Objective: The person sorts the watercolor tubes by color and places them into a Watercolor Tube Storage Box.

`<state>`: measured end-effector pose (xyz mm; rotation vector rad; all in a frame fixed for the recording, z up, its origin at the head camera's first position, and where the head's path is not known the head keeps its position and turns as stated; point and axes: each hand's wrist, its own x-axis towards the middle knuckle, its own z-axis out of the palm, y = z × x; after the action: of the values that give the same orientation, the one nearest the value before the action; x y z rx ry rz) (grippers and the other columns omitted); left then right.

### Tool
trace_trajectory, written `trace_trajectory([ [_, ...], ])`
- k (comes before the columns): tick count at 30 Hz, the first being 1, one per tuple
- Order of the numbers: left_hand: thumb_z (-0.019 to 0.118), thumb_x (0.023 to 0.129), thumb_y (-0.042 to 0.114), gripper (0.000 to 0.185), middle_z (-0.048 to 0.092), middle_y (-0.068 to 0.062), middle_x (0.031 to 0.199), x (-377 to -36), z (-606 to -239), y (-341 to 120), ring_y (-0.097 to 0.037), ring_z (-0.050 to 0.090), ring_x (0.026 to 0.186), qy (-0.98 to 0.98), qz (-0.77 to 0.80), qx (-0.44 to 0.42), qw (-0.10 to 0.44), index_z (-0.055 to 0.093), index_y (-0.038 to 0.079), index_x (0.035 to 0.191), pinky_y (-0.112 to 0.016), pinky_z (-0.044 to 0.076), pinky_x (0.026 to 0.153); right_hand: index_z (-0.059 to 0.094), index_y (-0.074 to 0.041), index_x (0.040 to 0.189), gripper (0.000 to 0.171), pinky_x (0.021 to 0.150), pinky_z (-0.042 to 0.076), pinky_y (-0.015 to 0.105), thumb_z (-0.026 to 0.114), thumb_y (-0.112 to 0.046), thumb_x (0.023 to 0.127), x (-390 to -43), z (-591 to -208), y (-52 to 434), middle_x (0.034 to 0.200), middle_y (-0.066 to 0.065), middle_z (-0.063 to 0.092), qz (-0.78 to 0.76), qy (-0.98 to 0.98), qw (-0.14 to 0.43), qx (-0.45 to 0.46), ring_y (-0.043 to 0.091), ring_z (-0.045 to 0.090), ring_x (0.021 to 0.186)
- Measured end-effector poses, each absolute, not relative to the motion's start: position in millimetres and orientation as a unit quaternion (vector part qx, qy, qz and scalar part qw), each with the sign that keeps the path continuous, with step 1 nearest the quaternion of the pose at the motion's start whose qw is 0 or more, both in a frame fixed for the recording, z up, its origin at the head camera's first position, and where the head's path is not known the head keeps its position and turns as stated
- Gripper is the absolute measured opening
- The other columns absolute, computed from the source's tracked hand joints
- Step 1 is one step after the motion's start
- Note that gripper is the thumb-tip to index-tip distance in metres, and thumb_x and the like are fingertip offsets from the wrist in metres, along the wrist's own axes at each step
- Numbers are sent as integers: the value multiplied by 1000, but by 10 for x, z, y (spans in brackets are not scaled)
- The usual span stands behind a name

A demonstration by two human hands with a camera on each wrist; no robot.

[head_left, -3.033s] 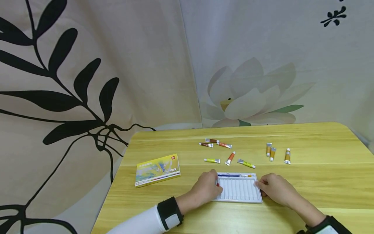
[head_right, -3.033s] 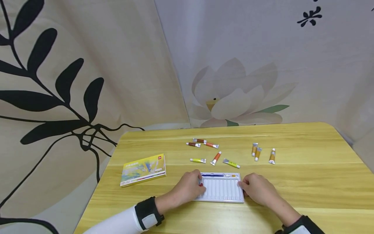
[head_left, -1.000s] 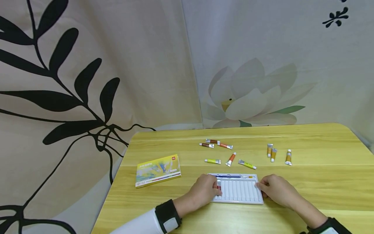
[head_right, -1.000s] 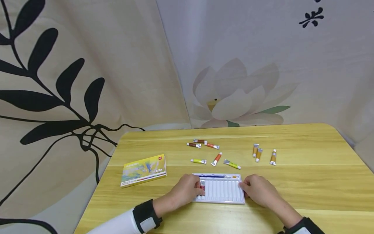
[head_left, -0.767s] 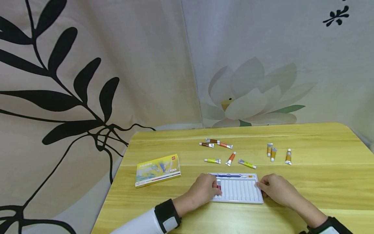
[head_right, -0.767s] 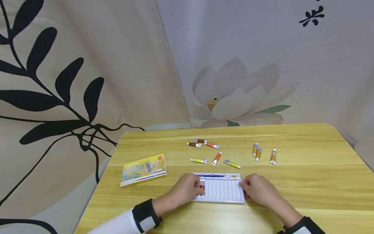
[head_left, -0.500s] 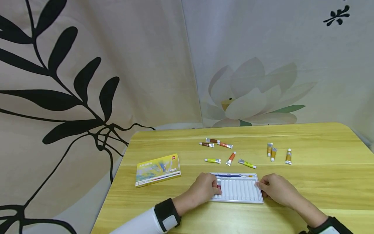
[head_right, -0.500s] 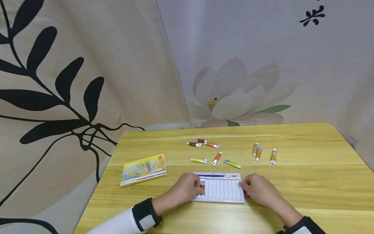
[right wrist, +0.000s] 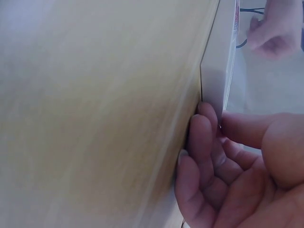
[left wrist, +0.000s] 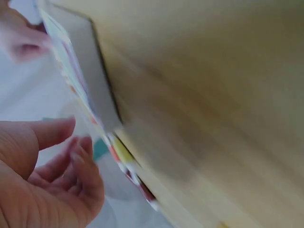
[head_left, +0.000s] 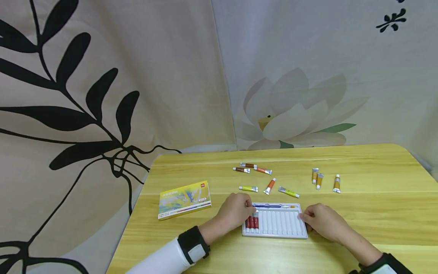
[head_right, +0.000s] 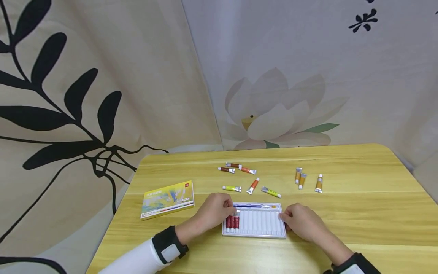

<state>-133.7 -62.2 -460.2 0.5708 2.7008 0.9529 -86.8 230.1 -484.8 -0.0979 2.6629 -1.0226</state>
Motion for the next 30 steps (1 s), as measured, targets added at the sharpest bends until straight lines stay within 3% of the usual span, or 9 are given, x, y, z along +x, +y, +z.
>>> trace_trajectory([
  [3, 76, 95, 10, 6, 66, 0, 80, -1494, -4621, -648, -11, 58, 71, 933, 286, 211, 55, 75, 6, 92, -26, 49, 63, 67, -12, 77, 27, 50, 36, 24, 64, -15, 103, -869, -4847, 2301, 61, -2, 58, -354, 923, 144, -34, 14, 50, 55],
  [6, 76, 94, 8, 8, 69, -3, 90, -1658, -4675, -645, -15, 60, 82, 944, 221, 244, 4, 78, 3, 100, -28, 52, 72, 69, -11, 80, 25, 50, 37, 24, 63, -14, 104, -871, -4840, 2299, 62, -2, 58, -357, 922, 147, -31, 14, 51, 55],
  [10, 76, 94, 11, 6, 64, -1, 83, -1821, -4741, -591, -15, 54, 78, 949, 148, 278, -17, 79, 5, 95, -27, 46, 71, 70, -10, 82, 24, 50, 37, 25, 63, -14, 104, -869, -4831, 2294, 63, -1, 59, -359, 921, 150, -29, 15, 52, 56],
  [15, 76, 97, 18, 15, 59, 1, 79, -1910, -4783, -520, -15, 52, 76, 952, 90, 292, -11, 77, 8, 86, -28, 45, 69, 68, -11, 79, 25, 50, 36, 24, 64, -14, 103, -861, -4830, 2288, 62, -1, 57, -355, 923, 147, -31, 14, 50, 56],
  [21, 74, 97, 13, 20, 58, 0, 74, -1947, -4790, -499, -14, 54, 68, 956, 110, 271, 14, 73, 7, 79, -28, 46, 62, 68, -12, 79, 25, 50, 34, 24, 64, -15, 103, -863, -4829, 2283, 60, -1, 56, -356, 922, 147, -33, 14, 48, 54],
  [25, 72, 92, 5, 33, 48, 2, 62, -1956, -4766, -514, -12, 46, 57, 956, 174, 232, 51, 57, 10, 63, -26, 39, 52, 69, -12, 79, 25, 49, 34, 24, 64, -15, 104, -868, -4822, 2285, 61, -1, 57, -353, 923, 148, -29, 14, 49, 54],
  [30, 73, 87, 4, 43, 36, 6, 54, -1935, -4741, -556, -8, 37, 47, 943, 267, 186, 72, 44, 16, 58, -22, 29, 45, 67, -12, 79, 25, 50, 34, 24, 64, -16, 104, -866, -4834, 2293, 61, -1, 57, -352, 924, 148, -27, 14, 49, 54],
])
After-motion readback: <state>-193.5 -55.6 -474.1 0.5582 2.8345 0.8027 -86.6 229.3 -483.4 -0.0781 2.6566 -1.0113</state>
